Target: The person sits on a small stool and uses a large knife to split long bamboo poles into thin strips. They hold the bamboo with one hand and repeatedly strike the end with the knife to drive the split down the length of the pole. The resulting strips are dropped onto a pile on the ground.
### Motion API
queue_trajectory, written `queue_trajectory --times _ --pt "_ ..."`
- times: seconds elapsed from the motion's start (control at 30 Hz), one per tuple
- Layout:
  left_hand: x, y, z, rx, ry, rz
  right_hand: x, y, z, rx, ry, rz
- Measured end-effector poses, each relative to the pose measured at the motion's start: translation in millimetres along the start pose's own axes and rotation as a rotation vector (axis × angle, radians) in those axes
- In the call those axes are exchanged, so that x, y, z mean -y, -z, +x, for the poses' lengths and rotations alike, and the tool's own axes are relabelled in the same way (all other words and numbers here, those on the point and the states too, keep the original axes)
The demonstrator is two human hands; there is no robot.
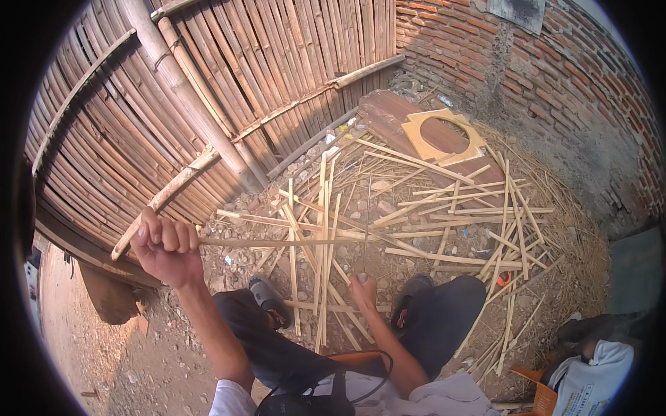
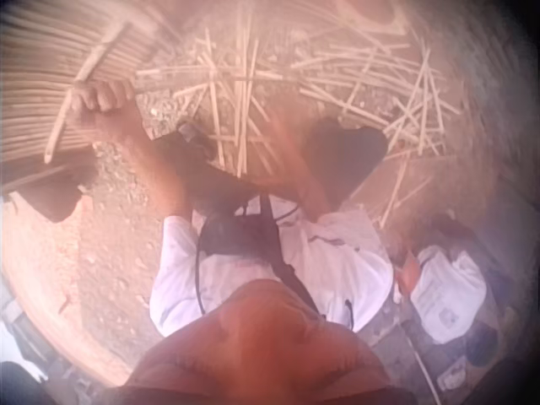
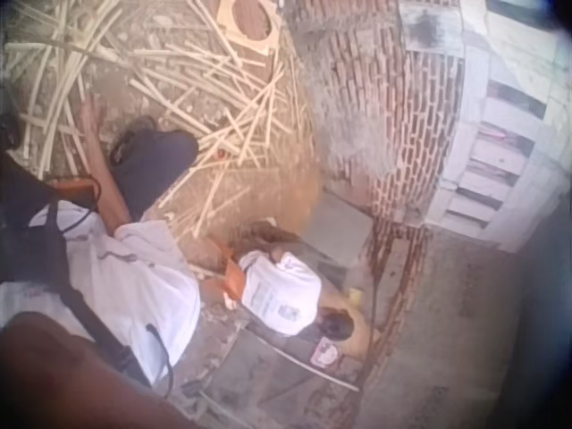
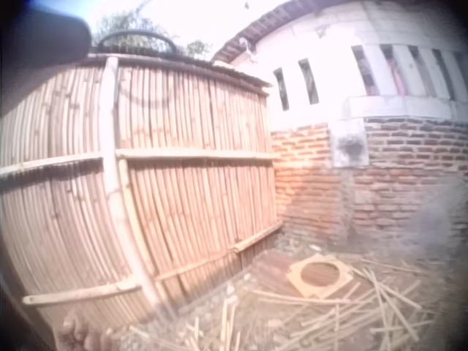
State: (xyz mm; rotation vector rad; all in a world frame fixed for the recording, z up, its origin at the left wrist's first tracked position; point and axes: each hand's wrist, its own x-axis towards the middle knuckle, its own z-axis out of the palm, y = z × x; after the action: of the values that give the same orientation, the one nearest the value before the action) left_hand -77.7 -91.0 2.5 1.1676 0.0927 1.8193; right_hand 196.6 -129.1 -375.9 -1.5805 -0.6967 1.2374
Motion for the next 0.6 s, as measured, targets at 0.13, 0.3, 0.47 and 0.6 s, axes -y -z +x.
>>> queue_trajectory --times 0.13,0.3,0.47,0.6 --pt "-56 12 -22 0.111 -0.157 -0.063 26 2 -11 -0.123 0.265 -0.044" --pt "-65 23 -43 0.075 -0.297 -0.189 114 -3 -61 0.103 0.589 -0.283" --pt "-73 22 -48 0.08 -0.307 -0.243 140 -11 -65 0.091 0.821 -0.35" --pt "-110 42 -61 -0.002 -0.422 -0.23 143 11 -21 -0.015 0.726 -0.426"
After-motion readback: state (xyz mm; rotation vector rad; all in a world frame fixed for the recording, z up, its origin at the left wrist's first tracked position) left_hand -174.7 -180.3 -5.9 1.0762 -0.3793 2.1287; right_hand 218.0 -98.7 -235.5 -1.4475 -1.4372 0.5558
